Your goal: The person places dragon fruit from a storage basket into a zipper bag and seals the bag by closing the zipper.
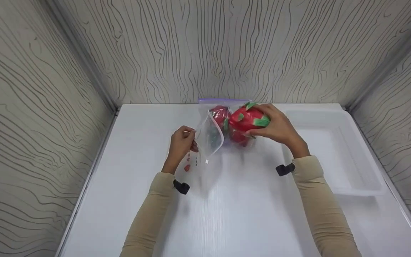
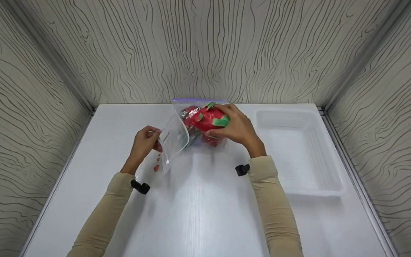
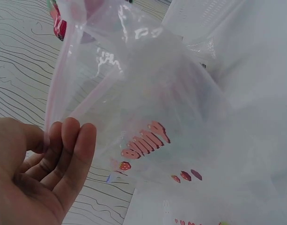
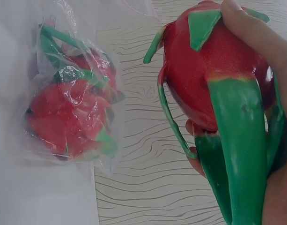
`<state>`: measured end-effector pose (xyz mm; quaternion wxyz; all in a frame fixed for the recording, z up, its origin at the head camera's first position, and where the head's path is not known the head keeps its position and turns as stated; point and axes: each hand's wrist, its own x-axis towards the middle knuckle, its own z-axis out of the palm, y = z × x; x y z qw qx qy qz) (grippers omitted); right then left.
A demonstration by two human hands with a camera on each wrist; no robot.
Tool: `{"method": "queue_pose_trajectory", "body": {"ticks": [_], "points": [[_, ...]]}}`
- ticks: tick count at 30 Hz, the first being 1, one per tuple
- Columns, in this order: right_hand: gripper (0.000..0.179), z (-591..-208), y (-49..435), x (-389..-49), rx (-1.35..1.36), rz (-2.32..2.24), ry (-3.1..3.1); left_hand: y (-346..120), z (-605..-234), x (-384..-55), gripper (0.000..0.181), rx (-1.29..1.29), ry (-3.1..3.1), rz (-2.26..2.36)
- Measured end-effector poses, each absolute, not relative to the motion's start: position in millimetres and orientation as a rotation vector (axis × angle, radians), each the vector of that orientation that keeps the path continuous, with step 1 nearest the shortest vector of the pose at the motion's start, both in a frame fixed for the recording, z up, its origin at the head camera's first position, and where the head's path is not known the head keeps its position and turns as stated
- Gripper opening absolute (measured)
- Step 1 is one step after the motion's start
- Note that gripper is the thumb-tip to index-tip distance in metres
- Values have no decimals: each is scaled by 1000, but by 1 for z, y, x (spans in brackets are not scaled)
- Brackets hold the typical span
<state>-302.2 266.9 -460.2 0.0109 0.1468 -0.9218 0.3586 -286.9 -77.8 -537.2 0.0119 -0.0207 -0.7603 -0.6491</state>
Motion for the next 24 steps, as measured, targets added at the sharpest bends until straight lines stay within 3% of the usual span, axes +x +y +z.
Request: {"method": "queue_pose_trajectory", "body": {"ticks": [24], "points": [[97,-461,249,-302,508,1104,-2858,-74,-536,-284,16,-64,-2373,-2017]]}}
